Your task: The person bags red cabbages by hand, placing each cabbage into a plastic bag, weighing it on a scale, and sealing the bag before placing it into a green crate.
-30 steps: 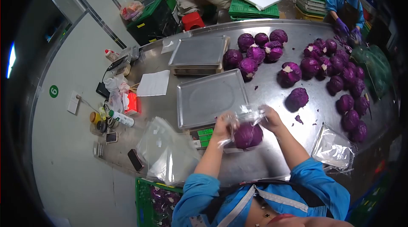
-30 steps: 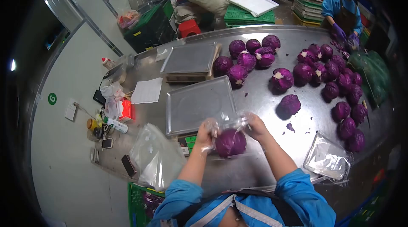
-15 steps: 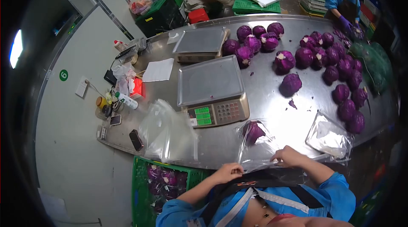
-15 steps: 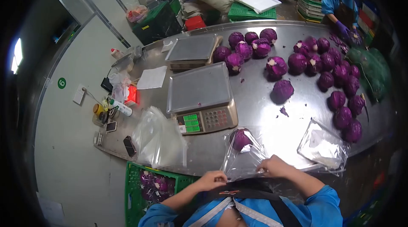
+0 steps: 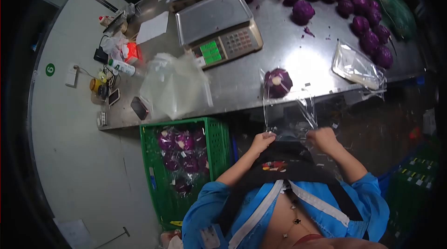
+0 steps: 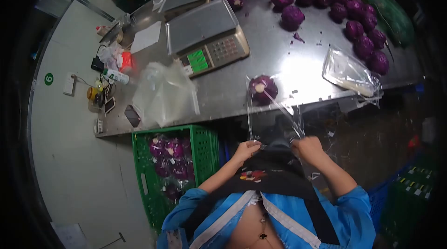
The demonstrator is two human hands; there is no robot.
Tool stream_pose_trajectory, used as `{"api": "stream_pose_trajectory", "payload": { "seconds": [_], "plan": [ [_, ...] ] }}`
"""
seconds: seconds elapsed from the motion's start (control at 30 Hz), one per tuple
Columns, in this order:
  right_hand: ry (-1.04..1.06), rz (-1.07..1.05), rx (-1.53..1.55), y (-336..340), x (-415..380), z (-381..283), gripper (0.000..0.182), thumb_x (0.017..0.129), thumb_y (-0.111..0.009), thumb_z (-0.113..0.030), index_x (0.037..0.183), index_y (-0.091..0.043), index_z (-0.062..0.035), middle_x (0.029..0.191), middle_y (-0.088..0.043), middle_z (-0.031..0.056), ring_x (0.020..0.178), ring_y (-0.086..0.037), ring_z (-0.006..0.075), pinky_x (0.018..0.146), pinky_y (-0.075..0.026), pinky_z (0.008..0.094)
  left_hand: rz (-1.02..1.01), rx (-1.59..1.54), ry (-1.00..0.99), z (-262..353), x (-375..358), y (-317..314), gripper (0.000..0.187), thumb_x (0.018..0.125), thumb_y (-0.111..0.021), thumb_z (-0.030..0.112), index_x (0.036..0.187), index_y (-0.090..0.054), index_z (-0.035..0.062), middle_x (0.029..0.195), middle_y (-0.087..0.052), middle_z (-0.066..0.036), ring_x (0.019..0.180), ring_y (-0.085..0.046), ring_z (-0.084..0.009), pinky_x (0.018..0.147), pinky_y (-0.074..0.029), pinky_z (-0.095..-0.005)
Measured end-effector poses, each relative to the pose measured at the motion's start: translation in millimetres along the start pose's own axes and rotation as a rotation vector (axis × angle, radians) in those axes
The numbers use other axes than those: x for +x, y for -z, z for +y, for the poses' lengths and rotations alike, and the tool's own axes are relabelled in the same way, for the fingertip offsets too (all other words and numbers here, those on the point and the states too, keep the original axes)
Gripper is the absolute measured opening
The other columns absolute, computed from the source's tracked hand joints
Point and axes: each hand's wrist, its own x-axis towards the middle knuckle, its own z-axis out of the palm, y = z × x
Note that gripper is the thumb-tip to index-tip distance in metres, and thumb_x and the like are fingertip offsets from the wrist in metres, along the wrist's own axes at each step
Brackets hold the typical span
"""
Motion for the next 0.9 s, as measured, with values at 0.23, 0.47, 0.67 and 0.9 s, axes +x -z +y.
{"api": "stream_pose_trajectory", "payload": {
  "seconds": [0.23, 0.47, 0.67, 0.9],
  "plan": [
    [0.093, 0.429, 0.267, -34.3, 40.4, -55.6, 0.006, 0.067, -0.063, -0.014, 0.067, -0.063, -0.0082, 0.066, -0.057, 0.0059, 0.067, -0.056, 0.0243, 0.060, -0.045, 0.0352, -0.160, -0.582, -0.081, 12.5, -27.8, 3.3, 0.042, 0.084, -0.056, 0.025, 0.118, -0.044, 0.0040, 0.109, -0.053, -0.007, 0.090, -0.054, -0.0127, 0.073, -0.043, -0.0241],
    [0.204, 0.350, 0.176, -63.5, 42.3, -65.0, 0.011, 0.065, -0.063, -0.020, 0.072, -0.065, -0.0108, 0.071, -0.055, 0.0030, 0.072, -0.052, 0.0220, 0.063, -0.043, 0.0346, -0.121, -0.350, -0.042, -5.6, -8.2, -20.8, 0.017, 0.087, -0.048, 0.018, 0.091, -0.057, 0.0041, 0.079, -0.061, -0.005, 0.069, -0.056, -0.0117, 0.061, -0.044, -0.0239],
    [0.371, 0.312, 0.103, -41.6, 37.8, -77.0, 0.011, 0.064, -0.063, -0.021, 0.069, -0.064, -0.0114, 0.073, -0.052, 0.0009, 0.075, -0.050, 0.0198, 0.063, -0.039, 0.0313, -0.192, -0.750, 0.001, -15.4, -26.4, -23.4, 0.018, 0.087, -0.043, 0.015, 0.091, -0.057, 0.0032, 0.080, -0.060, -0.006, 0.076, -0.058, -0.0153, 0.070, -0.045, -0.0287],
    [0.379, -0.107, 0.632, 84.4, -14.8, -76.4, 0.014, 0.069, -0.065, -0.018, 0.074, -0.056, -0.0088, 0.071, -0.055, 0.0048, 0.066, -0.055, 0.0219, 0.059, -0.043, 0.0313, 0.130, -0.215, -0.515, 1.2, -33.8, -24.7, 0.023, 0.089, -0.040, 0.014, 0.092, -0.054, -0.0041, 0.091, -0.063, -0.013, 0.086, -0.058, -0.0166, 0.079, -0.042, -0.0273]
  ]
}}
